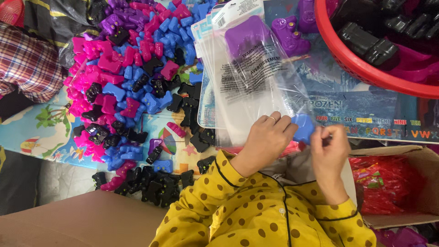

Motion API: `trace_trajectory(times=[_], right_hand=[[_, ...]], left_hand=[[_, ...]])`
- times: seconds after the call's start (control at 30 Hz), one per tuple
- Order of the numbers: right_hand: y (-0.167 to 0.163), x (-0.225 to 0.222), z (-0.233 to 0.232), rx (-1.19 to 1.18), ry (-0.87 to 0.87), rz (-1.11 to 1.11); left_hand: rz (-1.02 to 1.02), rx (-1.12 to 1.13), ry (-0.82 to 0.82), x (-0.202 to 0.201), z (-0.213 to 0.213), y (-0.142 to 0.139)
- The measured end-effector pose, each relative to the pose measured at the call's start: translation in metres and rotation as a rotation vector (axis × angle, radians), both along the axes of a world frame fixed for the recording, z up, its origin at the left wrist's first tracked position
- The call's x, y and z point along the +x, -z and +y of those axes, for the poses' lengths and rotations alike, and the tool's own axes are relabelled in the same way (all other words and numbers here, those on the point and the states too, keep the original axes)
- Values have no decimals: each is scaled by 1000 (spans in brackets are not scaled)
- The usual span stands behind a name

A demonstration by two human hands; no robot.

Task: The person sits on the floor and packs colorful plastic toy game controllers into a clear zip-lock bag one at a time, taking each controller from a red basket or the surrounding pile, pressing it into the bag, and smoothing the plastic. The bag gradually fills with purple, blue, black, and pink controllers.

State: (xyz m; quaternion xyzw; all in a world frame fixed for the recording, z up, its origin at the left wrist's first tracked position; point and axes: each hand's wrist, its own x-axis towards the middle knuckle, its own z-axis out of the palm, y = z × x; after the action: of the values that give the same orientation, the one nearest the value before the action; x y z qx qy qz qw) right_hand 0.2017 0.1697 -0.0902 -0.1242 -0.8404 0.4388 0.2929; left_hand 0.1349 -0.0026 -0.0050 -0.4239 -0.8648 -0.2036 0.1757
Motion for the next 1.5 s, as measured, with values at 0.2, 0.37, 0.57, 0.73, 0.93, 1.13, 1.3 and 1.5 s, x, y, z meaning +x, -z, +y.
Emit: trace_trajectory(times=[0.2, 0.37, 0.57, 0.73, 0.93, 1.13, 1.3, 1.5], right_hand=[[-23, 6, -1, 158, -73, -80], [-36, 26, -14, 517, -250, 126], [-27, 20, -40, 510, -391, 167], [-27, 14, -41, 519, -421, 63], [-26, 6, -48, 593, -417, -3], [-16, -6, -40, 482, -542, 14], [-10, -9, -31, 377, -531, -72], [-17, -11, -31, 438, -518, -30]], left_hand=[[-45, 94, -52, -4, -1, 12], [-68, 142, -42, -8, -1, 17], [-73, 103, -13, -9, -1, 18], [-16, 102, -6, -12, 1, 23], [-61, 84, -30, -18, 1, 26], [-43, 126, -24, -20, -3, 25], [-92, 304, -93, -15, -10, 27], [-401, 540, -337, -1, -31, 39]])
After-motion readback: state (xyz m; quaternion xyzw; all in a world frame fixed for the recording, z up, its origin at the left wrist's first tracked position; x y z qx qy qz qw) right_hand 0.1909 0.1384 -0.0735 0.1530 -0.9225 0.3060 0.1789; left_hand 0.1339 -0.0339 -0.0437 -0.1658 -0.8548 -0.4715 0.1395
